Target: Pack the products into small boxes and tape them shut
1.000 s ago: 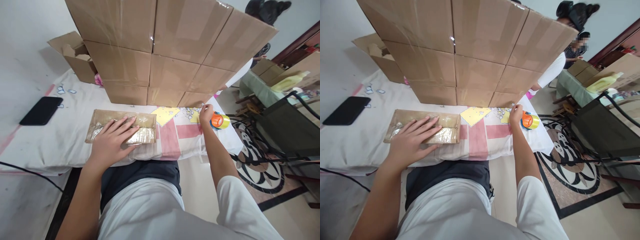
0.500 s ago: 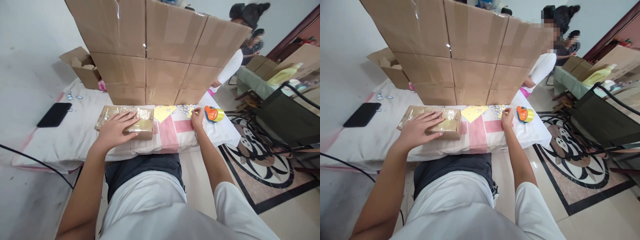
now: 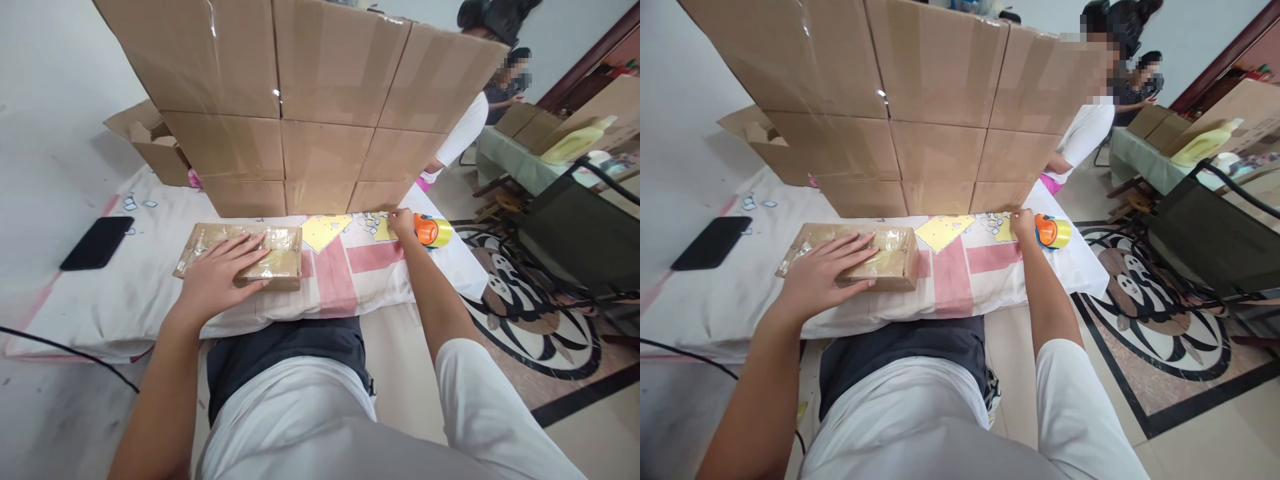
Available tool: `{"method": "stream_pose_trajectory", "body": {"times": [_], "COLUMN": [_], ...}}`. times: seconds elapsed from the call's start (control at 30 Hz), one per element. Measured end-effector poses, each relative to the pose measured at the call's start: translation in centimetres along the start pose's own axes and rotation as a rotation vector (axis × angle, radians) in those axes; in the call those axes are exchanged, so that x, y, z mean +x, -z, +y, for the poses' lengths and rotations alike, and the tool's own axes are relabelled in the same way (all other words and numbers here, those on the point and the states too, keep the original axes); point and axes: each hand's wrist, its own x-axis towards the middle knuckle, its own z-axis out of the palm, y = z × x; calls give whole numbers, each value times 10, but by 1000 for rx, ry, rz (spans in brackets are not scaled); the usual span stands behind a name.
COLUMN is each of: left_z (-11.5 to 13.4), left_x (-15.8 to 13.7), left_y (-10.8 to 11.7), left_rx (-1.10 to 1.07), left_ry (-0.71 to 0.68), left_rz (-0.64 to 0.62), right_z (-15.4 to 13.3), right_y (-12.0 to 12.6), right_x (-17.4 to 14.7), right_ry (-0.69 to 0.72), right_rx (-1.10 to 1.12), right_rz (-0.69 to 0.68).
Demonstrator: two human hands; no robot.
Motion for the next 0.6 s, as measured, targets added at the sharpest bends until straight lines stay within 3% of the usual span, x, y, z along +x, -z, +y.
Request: {"method": "stream_pose_trajectory", "body": {"times": [0.3, 0.43, 0.6], "left_z": [-2, -4, -5], "left_x": [7, 7, 7], "left_y": [1, -1, -4], "left_rx": [-27, -27, -14], "left_ry": [11, -8, -8], "left_rz": [5, 8, 44], "right_z": [-25, -23, -22], "right_y": [-32, -24, -4], "right_x": [2, -6, -35], "right_ry": [-204, -265, -240], "right_rx": [37, 186, 457], "right_rz": [80, 65, 59]}}
